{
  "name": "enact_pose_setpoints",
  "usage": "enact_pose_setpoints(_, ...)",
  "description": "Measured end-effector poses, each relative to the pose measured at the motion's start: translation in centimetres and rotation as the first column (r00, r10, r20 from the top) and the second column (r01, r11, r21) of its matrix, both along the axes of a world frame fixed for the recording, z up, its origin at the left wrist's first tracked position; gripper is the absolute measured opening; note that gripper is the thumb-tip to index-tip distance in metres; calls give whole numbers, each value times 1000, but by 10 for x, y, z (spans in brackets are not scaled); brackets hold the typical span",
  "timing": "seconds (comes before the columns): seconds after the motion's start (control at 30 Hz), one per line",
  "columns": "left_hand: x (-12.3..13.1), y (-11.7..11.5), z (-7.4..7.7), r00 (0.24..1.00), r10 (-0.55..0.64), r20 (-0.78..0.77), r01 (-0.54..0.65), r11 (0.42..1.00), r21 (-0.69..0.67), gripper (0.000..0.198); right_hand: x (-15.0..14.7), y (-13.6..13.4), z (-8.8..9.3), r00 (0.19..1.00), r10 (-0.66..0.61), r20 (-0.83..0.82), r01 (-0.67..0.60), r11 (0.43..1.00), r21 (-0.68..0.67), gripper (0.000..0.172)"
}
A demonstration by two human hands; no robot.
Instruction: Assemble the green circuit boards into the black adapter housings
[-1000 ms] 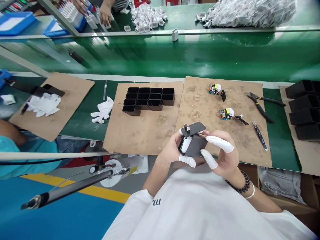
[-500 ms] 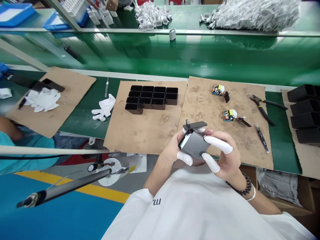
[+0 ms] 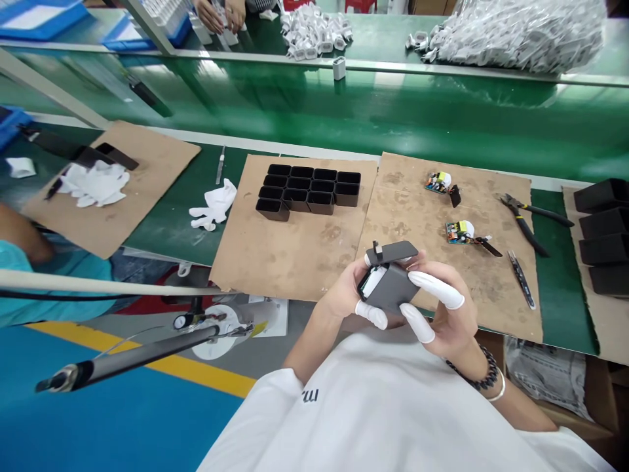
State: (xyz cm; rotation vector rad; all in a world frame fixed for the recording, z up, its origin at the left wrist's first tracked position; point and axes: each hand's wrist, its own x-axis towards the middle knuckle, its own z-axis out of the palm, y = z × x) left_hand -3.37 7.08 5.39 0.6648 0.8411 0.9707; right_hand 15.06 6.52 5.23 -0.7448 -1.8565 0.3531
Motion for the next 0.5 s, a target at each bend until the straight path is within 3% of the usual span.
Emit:
enact_pose_setpoints(0.13, -2, 7, -3, 988, -151, 42, 139, 967, 212, 104, 0, 0, -2, 1000, 14, -2, -14, 1000, -19, 67)
enact_pose_setpoints(0.5, 1, 6, 13, 999, -14, 50, 0, 961, 277, 88, -1, -1, -14, 999, 33, -5, -33, 983, -181, 66)
